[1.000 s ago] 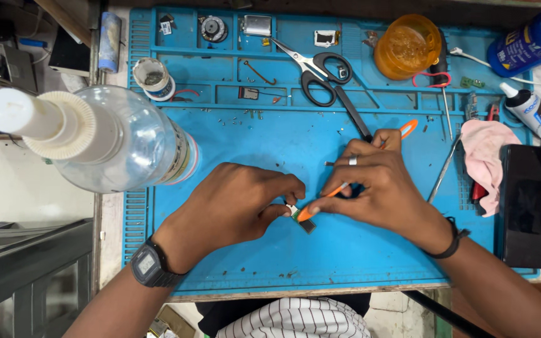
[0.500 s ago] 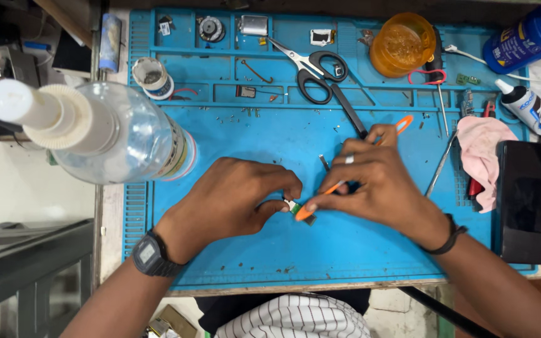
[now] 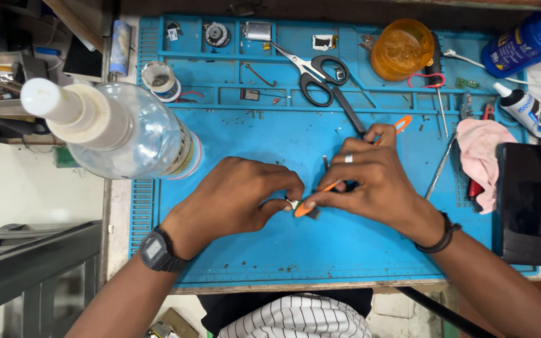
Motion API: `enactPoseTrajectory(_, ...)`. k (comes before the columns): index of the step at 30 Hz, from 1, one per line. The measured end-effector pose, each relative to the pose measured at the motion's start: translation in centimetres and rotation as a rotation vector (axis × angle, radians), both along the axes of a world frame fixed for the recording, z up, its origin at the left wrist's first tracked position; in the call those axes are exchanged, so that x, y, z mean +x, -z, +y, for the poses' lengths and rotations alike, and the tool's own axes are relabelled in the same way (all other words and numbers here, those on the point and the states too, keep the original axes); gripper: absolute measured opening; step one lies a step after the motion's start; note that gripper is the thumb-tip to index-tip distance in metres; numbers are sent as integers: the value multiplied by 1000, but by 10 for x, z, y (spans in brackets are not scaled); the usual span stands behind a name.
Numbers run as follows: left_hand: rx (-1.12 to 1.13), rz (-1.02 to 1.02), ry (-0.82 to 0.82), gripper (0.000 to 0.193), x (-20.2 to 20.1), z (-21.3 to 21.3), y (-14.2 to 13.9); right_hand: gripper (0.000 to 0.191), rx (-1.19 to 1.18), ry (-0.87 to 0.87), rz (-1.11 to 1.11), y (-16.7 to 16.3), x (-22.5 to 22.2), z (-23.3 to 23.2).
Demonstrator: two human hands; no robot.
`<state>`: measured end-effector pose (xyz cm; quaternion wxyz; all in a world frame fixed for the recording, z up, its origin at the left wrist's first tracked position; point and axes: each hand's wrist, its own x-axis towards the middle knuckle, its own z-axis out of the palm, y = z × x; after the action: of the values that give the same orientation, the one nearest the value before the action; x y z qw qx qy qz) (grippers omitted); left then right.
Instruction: The person applies liquid from a plastic bottle onto a small circuit board on a blue work mat and scrubs the board with a toothbrush, turning it over to clean both sides. They continue brushing and handling the board before setting it down on the bench.
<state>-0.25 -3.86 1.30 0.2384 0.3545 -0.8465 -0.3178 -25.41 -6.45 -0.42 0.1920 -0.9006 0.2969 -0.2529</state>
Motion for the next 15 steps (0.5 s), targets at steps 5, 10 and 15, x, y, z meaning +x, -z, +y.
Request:
enactPoseTrajectory(5,-11,-8,4,20,-1,0,-1,23,-19,-22,-17,-1,3,0)
enactPoseTrajectory(10,27,-26,0,19,0,0,-1,17,-9,-38,-17,-3,2,0)
enactPoseTrajectory(15,7,-19,7,17,0,0,-2,19,26,4,23,-6,-2,-5)
